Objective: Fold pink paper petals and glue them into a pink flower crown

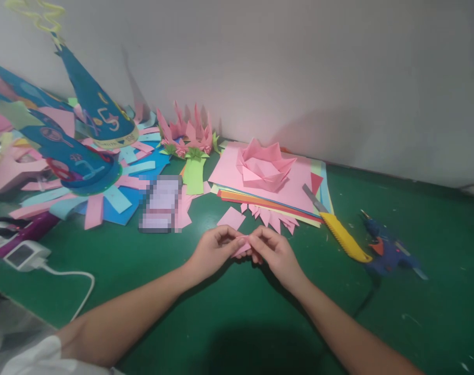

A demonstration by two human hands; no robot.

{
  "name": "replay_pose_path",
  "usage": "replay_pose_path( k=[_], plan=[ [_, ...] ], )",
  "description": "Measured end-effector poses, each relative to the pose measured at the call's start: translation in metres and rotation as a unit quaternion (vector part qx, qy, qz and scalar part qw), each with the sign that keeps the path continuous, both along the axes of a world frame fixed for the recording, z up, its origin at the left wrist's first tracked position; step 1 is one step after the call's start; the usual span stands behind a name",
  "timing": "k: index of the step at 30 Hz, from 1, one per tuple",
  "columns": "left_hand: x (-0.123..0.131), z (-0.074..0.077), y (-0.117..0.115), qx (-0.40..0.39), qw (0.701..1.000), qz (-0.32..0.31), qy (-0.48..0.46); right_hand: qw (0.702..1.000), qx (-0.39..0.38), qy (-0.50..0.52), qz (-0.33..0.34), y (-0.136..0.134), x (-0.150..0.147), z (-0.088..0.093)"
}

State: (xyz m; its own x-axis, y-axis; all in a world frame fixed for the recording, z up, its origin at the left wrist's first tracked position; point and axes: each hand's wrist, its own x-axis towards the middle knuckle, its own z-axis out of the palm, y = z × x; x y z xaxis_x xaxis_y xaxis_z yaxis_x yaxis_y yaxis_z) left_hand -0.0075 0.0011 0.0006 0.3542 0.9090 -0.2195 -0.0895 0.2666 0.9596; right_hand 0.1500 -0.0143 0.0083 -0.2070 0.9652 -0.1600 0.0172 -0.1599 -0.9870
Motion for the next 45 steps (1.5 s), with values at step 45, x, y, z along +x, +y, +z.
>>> replay_pose_path(
  k=[45],
  plan=[
    [-0.001,0.0082,-0.0025,-0.006,1.0,0.004,-0.004,0.996,0.064,-0.056,-0.037,-0.0019,-0.0025,0.0015]
  ],
)
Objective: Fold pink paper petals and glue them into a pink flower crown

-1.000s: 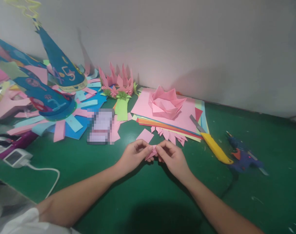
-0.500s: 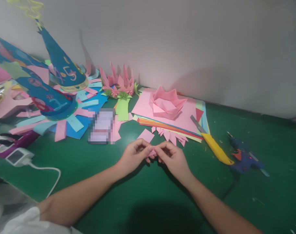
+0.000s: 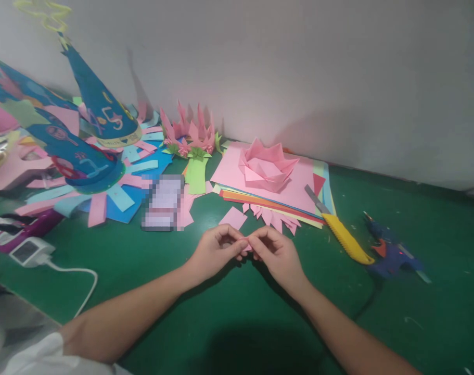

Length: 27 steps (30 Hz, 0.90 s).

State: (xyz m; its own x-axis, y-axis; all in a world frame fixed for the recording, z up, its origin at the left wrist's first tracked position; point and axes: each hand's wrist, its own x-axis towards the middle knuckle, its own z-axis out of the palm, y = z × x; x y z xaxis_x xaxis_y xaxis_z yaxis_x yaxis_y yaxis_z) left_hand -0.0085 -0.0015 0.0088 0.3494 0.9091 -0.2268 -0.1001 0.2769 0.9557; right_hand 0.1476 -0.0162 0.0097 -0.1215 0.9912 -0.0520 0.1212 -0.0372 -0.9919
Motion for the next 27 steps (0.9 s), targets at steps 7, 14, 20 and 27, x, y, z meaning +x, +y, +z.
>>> replay_pose_path(
  k=[7,14,20,27],
  plan=[
    [0.0,0.004,0.002,-0.028,1.0,-0.011,-0.002,0.998,-0.037,0.049,0.023,0.0,0.001,-0.002],
    [-0.002,-0.001,0.001,0.004,0.999,-0.025,0.037,0.999,0.008,0.0,0.034,-0.001,0.002,-0.003],
    [-0.004,-0.012,0.0,0.108,0.978,-0.057,0.17,0.99,0.066,-0.12,0.029,-0.003,0.0,-0.005],
    [-0.002,-0.008,-0.002,0.105,0.99,-0.055,0.08,0.99,0.082,-0.106,0.048,-0.001,0.001,-0.006]
  ],
)
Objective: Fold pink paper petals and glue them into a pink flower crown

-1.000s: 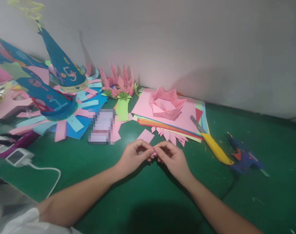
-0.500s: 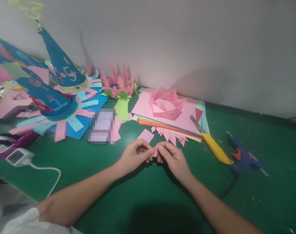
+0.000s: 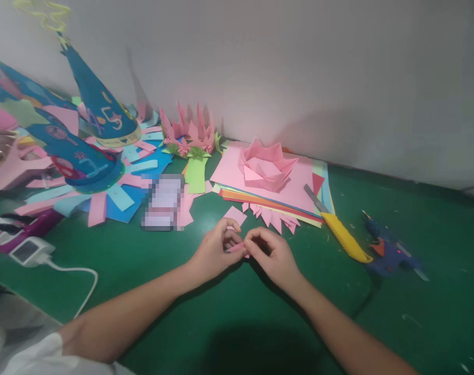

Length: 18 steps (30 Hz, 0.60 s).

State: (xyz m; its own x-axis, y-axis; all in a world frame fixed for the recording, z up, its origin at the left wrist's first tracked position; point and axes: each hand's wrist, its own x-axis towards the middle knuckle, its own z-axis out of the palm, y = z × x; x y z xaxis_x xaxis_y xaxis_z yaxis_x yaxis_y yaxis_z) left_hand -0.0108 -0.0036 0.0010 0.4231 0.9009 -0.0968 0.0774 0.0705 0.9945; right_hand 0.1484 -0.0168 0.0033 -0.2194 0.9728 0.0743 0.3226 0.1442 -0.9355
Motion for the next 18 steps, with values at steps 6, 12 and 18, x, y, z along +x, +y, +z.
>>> replay_pose_path(
  k=[6,12,18],
  plan=[
    [-0.0006,0.0007,-0.0018,0.027,0.999,-0.003,0.031,1.0,0.009,-0.016,0.01,0.0022,0.0012,0.0012],
    [-0.0004,-0.0018,0.0029,-0.01,0.997,0.052,-0.053,0.996,-0.024,0.081,-0.027,0.0033,0.0024,0.0008],
    [0.0025,0.0028,0.0039,0.029,0.992,0.089,-0.09,0.996,-0.034,0.075,-0.032,0.0031,-0.0008,-0.0032]
  ],
)
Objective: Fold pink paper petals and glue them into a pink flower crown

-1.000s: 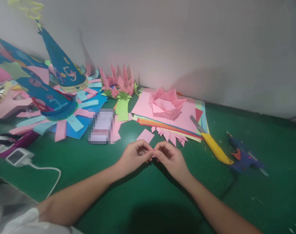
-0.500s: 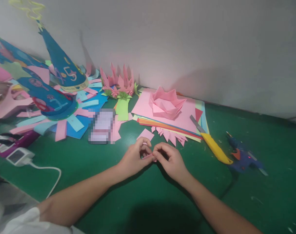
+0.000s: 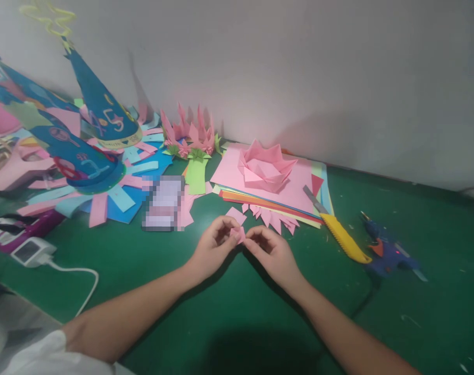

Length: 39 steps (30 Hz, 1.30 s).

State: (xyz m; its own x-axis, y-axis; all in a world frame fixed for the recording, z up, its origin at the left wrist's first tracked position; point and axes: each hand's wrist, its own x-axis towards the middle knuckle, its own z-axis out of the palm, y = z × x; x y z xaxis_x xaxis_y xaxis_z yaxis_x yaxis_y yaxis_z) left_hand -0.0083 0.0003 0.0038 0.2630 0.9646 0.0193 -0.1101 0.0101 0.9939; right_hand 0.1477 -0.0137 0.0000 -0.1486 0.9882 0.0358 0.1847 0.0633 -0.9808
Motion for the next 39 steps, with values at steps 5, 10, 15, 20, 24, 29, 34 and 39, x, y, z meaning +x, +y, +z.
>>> replay_pose_path(
  k=[5,10,15,20,24,29,34,39],
  plan=[
    [0.001,0.0,-0.005,0.0,0.999,-0.022,0.023,1.0,0.004,-0.01,0.002,0.0,-0.001,0.003],
    [-0.003,0.001,-0.004,0.16,0.97,-0.052,0.174,0.998,0.002,-0.043,-0.035,0.001,0.004,0.004],
    [-0.005,-0.003,-0.003,0.212,0.952,-0.094,0.198,0.991,-0.028,-0.125,-0.038,0.0,0.014,0.009],
    [-0.005,-0.009,-0.003,0.252,0.93,-0.106,0.247,0.979,-0.03,-0.202,-0.005,-0.006,0.019,0.014],
    [-0.005,-0.01,-0.003,0.252,0.923,-0.119,0.264,0.975,-0.017,-0.222,0.003,-0.009,0.02,0.013],
    [-0.006,-0.011,-0.004,0.289,0.904,-0.113,0.293,0.964,0.047,-0.262,-0.003,-0.009,0.019,0.007],
    [-0.008,-0.005,-0.003,0.378,0.851,-0.085,0.353,0.944,0.132,-0.301,-0.03,-0.006,0.022,-0.001],
    [-0.006,0.0,-0.001,0.417,0.808,-0.174,0.38,0.935,0.151,-0.32,-0.012,-0.003,0.023,-0.004]
  ],
)
